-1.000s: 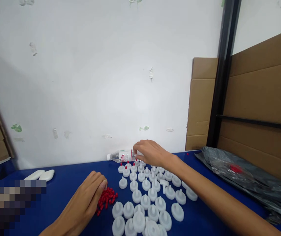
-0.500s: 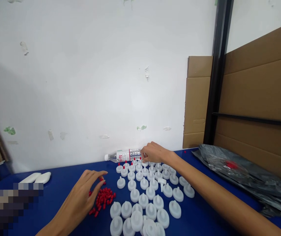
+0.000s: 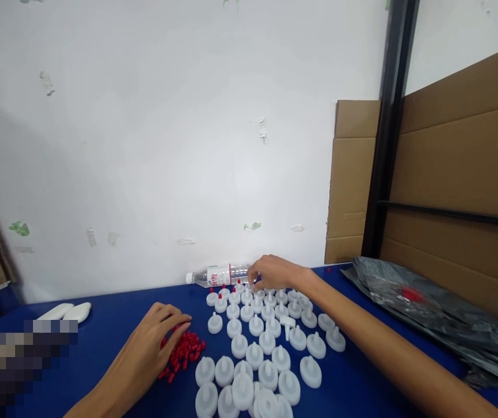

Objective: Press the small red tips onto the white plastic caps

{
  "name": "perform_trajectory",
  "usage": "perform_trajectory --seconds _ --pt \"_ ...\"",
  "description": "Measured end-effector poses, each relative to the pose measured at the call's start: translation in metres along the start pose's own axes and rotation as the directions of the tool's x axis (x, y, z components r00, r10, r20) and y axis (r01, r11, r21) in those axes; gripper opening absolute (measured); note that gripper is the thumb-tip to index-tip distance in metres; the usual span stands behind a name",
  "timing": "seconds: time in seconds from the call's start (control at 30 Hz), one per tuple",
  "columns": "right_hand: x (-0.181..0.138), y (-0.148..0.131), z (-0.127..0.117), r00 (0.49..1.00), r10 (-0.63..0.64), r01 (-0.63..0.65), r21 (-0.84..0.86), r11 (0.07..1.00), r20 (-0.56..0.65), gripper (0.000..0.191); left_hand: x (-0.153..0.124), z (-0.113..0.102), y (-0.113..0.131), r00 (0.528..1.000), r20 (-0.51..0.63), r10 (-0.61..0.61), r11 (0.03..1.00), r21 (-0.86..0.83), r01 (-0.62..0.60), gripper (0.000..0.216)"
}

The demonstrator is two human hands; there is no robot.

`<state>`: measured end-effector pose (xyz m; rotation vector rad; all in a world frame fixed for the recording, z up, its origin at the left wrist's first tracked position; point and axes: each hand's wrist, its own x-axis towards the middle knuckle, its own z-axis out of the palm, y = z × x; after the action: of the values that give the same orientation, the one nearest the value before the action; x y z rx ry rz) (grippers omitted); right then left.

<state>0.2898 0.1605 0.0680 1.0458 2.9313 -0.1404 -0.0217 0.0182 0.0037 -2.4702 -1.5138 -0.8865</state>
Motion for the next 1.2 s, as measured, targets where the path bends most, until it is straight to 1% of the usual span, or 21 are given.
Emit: perform_trajectory --seconds 0.17,0.27,0.37,0.47,0.57,0.63,0.7,0.83,0.87,0.93,1.0,1.1,1.2 --pt "0.002 -0.005 0.004 0.997 -0.054 0.055 0.022 0.998 -0.056 0.03 0.0 -0.004 0.007 0.992 0.088 -0.087 0.996 0.002 0.088 0.024" --pt "0.003 -0.008 0.008 0.995 -0.059 0.061 0.02 0.998 -0.082 0.03 0.0 -0.007 0.011 0.988 0.124 -0.094 0.996 0.009 0.094 0.027" --pt "0.001 -0.01 0.004 0.989 -0.041 0.04 -0.008 0.999 -0.146 0.03 0.0 -0.007 0.013 0.989 0.119 -0.092 0.996 0.018 0.09 0.028" --pt "-0.003 -0.016 -0.007 0.969 -0.019 0.008 -0.046 0.999 -0.245 0.028 0.0 -0.009 0.014 0.987 0.108 -0.115 0.993 0.024 0.113 0.032" --pt "-0.006 -0.029 -0.018 0.94 -0.034 0.008 -0.076 0.997 -0.34 0.03 -0.001 -0.012 0.017 0.987 0.083 -0.138 0.99 0.009 0.138 0.034" --pt "-0.007 -0.045 -0.02 0.924 -0.078 0.048 -0.088 0.995 -0.374 0.025 -0.001 -0.013 0.02 0.988 0.052 -0.143 0.989 -0.016 0.144 0.034" --pt "-0.008 -0.064 -0.018 0.918 -0.149 0.121 -0.1 0.988 -0.368 0.022 -0.003 -0.013 0.023 0.989 0.022 -0.144 0.988 -0.047 0.145 0.032" --pt "-0.011 -0.106 -0.013 0.905 -0.303 0.282 -0.113 0.953 -0.298 0.029 -0.005 -0.01 0.027 0.994 -0.008 -0.111 0.991 -0.072 0.11 0.026" --pt "-0.013 -0.115 -0.012 0.901 -0.324 0.303 -0.118 0.946 -0.287 0.031 -0.006 -0.009 0.027 0.995 -0.016 -0.094 0.993 -0.071 0.092 0.025" --pt "-0.016 -0.129 -0.012 0.896 -0.355 0.329 -0.139 0.934 -0.265 0.026 -0.005 -0.009 0.027 0.998 -0.043 -0.052 0.997 -0.063 0.049 0.023" --pt "-0.02 -0.138 -0.013 0.89 -0.381 0.348 -0.166 0.923 -0.249 0.021 -0.004 -0.011 0.026 0.997 -0.072 -0.02 0.999 -0.046 0.017 0.026" --pt "-0.023 -0.143 -0.016 0.884 -0.401 0.361 -0.195 0.912 -0.241 0.017 -0.002 -0.014 0.027 0.995 -0.097 0.025 0.999 -0.034 -0.029 0.023" --pt "-0.023 -0.142 -0.017 0.877 -0.419 0.373 -0.216 0.902 -0.234 0.017 -0.002 -0.017 0.03 0.994 -0.08 0.072 0.993 -0.092 -0.079 0.028"
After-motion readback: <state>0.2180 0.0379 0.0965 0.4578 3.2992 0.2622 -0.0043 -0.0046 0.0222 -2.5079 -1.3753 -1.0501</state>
